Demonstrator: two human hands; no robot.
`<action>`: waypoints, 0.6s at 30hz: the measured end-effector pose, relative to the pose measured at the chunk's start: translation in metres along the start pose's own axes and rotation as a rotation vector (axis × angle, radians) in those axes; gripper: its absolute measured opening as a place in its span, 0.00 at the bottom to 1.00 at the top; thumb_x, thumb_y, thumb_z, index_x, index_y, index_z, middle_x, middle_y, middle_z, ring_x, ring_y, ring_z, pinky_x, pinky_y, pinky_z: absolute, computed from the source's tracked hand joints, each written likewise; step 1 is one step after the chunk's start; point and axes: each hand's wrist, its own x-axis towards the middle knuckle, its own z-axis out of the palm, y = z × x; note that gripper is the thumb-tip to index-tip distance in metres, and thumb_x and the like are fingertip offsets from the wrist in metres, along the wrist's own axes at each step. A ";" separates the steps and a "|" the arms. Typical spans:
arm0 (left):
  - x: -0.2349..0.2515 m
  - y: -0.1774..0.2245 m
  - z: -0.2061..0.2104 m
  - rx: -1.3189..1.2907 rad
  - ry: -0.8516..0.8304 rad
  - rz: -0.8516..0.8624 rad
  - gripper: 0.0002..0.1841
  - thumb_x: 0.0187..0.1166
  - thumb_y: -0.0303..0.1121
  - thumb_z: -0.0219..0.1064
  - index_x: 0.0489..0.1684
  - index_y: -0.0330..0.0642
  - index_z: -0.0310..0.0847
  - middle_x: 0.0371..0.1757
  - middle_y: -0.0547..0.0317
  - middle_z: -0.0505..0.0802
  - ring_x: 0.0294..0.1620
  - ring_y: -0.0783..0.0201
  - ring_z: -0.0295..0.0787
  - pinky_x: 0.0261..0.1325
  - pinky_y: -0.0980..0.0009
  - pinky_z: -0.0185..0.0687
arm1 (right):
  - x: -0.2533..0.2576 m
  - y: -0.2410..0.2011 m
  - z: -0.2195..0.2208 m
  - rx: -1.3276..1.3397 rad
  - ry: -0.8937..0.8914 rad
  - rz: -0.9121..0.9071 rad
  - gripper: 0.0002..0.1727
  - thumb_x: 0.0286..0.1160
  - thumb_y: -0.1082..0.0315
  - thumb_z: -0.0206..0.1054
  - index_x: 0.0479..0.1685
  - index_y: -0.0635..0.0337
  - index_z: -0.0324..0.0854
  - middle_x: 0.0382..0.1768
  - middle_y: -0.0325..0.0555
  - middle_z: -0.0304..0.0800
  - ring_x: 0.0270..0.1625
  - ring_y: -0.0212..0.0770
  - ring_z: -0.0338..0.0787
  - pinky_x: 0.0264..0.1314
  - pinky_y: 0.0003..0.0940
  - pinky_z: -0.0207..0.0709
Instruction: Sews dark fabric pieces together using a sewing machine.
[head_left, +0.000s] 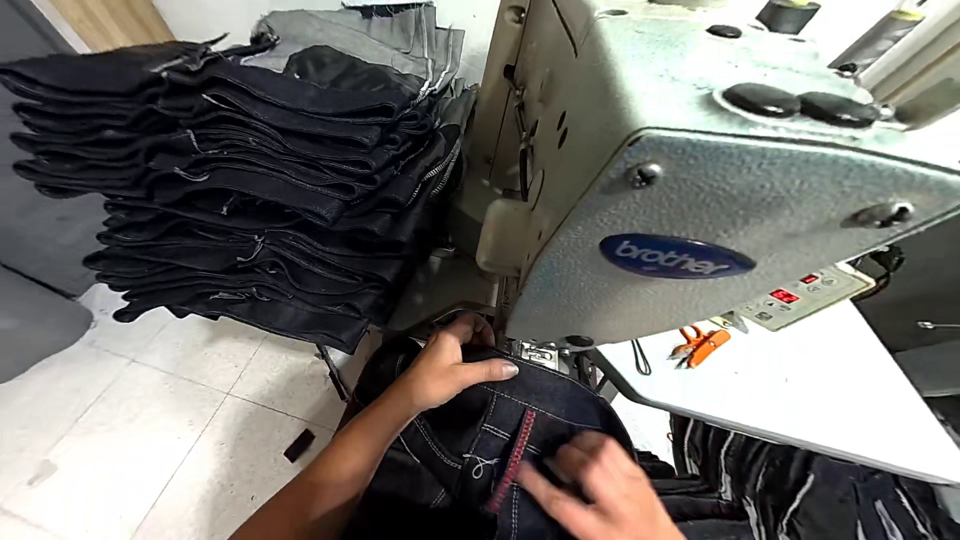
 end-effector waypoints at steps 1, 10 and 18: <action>0.000 -0.002 0.000 -0.014 -0.001 0.023 0.18 0.67 0.33 0.80 0.51 0.38 0.81 0.44 0.58 0.92 0.49 0.70 0.89 0.58 0.68 0.86 | -0.001 -0.004 0.005 -0.001 -0.034 -0.010 0.16 0.91 0.62 0.54 0.68 0.36 0.80 0.44 0.43 0.77 0.50 0.43 0.80 0.65 0.35 0.70; -0.003 -0.002 0.000 -0.048 -0.015 0.045 0.18 0.65 0.31 0.81 0.49 0.39 0.82 0.41 0.61 0.91 0.46 0.72 0.88 0.54 0.71 0.85 | 0.039 0.026 -0.011 -0.166 0.240 0.171 0.12 0.83 0.72 0.61 0.56 0.53 0.89 0.41 0.50 0.86 0.48 0.41 0.85 0.54 0.26 0.78; -0.002 -0.005 0.000 -0.003 0.028 0.086 0.17 0.62 0.33 0.83 0.45 0.42 0.84 0.45 0.63 0.91 0.50 0.73 0.88 0.58 0.71 0.85 | 0.056 0.019 -0.008 0.556 0.130 0.648 0.08 0.75 0.61 0.70 0.42 0.53 0.89 0.34 0.28 0.94 0.33 0.19 0.89 0.36 0.16 0.85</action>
